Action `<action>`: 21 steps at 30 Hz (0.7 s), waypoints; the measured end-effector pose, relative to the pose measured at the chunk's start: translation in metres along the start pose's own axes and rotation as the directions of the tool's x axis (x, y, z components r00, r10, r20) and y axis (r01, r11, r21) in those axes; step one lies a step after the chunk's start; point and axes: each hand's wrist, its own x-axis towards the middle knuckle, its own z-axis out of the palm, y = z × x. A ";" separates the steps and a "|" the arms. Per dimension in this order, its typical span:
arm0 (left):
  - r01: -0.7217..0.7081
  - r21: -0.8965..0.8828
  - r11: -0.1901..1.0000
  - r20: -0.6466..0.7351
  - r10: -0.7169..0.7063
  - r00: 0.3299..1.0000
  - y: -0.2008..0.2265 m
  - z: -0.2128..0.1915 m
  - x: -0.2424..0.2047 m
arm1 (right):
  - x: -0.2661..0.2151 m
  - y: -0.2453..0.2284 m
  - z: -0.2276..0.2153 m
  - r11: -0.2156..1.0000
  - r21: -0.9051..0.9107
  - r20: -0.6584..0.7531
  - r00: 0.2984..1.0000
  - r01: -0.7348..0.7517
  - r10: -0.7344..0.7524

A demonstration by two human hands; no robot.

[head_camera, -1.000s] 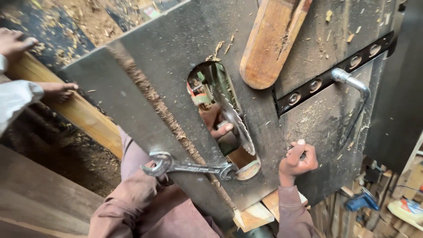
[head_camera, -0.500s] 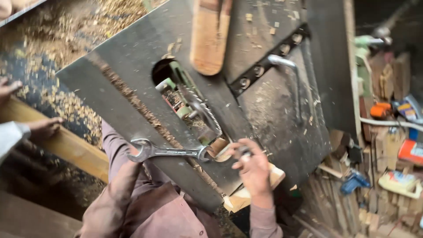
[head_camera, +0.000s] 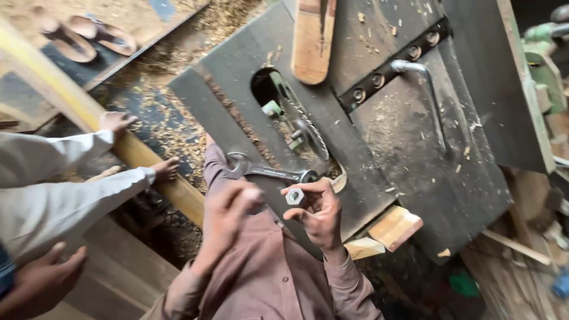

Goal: Tightening bolts and adjusting the blade assembly on a woodworking jointer machine using a wrench.

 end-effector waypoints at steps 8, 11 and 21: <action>0.374 -0.402 0.835 0.511 -0.135 0.849 0.000 0.031 0.007 | 0.007 -0.013 0.013 0.697 -0.662 -0.010 0.927 0.276 -0.376; 0.391 -0.288 0.874 0.552 -0.183 0.814 0.006 0.030 0.018 | 0.007 -0.001 0.013 0.745 -0.632 -0.100 0.930 0.215 -0.354; 0.445 -0.326 0.834 0.377 -0.317 0.870 -0.023 0.045 0.016 | 0.014 0.005 0.020 0.707 -0.683 -0.139 0.917 0.183 -0.373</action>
